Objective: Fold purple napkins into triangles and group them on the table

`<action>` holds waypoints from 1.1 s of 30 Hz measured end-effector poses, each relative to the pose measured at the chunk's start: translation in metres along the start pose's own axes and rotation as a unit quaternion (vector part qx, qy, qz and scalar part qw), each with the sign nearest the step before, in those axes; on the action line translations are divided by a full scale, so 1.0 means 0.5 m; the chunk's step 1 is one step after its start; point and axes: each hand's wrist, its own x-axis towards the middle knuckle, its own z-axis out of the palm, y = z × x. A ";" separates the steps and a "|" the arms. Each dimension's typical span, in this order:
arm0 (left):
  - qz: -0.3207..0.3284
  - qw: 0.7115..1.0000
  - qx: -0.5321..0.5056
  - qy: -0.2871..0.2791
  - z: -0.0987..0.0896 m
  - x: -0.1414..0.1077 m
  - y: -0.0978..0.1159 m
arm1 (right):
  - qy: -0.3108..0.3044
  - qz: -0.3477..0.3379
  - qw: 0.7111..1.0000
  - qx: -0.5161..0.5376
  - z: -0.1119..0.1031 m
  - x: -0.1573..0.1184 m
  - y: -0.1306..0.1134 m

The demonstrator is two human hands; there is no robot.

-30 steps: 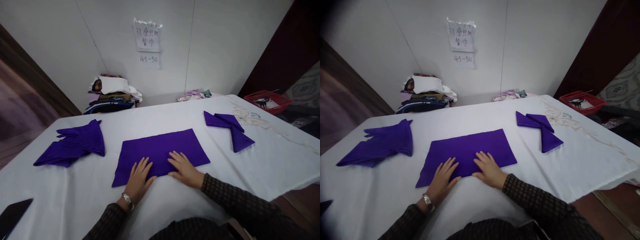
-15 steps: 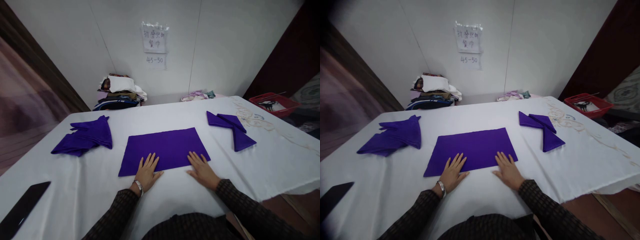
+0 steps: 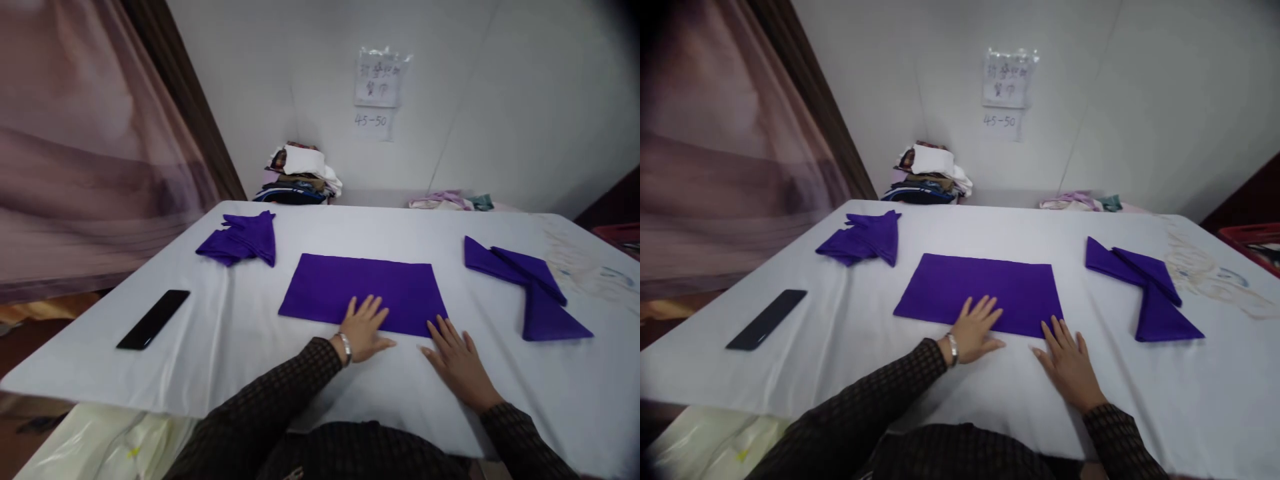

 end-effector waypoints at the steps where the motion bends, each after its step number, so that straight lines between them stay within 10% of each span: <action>1: 0.024 1.000 -0.014 -0.006 0.008 0.013 0.022 | 0.002 -0.003 1.000 -0.004 0.002 -0.001 0.003; 6: 0.039 0.998 -0.036 -0.037 0.037 0.022 0.048 | 0.001 -0.005 1.000 -0.011 0.005 -0.004 0.008; 16: -0.201 0.975 0.091 -0.005 -0.046 -0.214 -0.193 | -0.009 0.007 1.000 -0.002 0.004 -0.003 0.006; 22: -0.295 0.948 0.120 0.000 -0.073 -0.270 -0.234 | -0.019 0.012 1.000 -0.002 0.007 -0.002 0.005; 33: -0.099 0.991 0.094 -0.005 -0.041 -0.176 -0.161 | -0.056 0.026 0.998 0.012 -0.037 0.035 -0.031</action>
